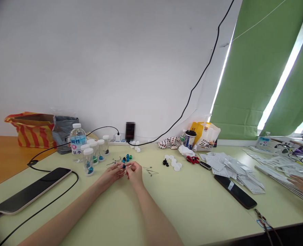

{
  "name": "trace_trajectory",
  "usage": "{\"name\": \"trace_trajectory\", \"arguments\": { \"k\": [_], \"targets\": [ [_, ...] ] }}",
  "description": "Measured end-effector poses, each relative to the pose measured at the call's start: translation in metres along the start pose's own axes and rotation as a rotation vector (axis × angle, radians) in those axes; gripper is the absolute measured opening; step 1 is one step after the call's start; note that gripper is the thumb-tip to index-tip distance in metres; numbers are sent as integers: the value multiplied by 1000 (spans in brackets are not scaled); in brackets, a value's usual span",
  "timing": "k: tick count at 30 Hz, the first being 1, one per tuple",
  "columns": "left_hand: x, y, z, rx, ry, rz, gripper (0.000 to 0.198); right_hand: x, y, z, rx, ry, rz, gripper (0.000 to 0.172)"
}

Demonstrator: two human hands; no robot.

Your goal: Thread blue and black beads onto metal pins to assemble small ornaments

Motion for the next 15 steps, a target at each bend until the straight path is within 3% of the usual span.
{"name": "trace_trajectory", "arguments": {
  "k": [15],
  "targets": [
    [-4, -3, -4, 18, 66, -18, 15, 1, -8, 1, -31, 5, -53, 30]
  ]
}}
Point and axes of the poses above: each hand's wrist, its own x-axis towards the middle knuckle, its own z-axis out of the back of the hand, y = z × x, the point moved 3 cm from there along x, towards the middle knuckle, and after that the axes turned 2 degrees about -x, right-handed, at the moved point
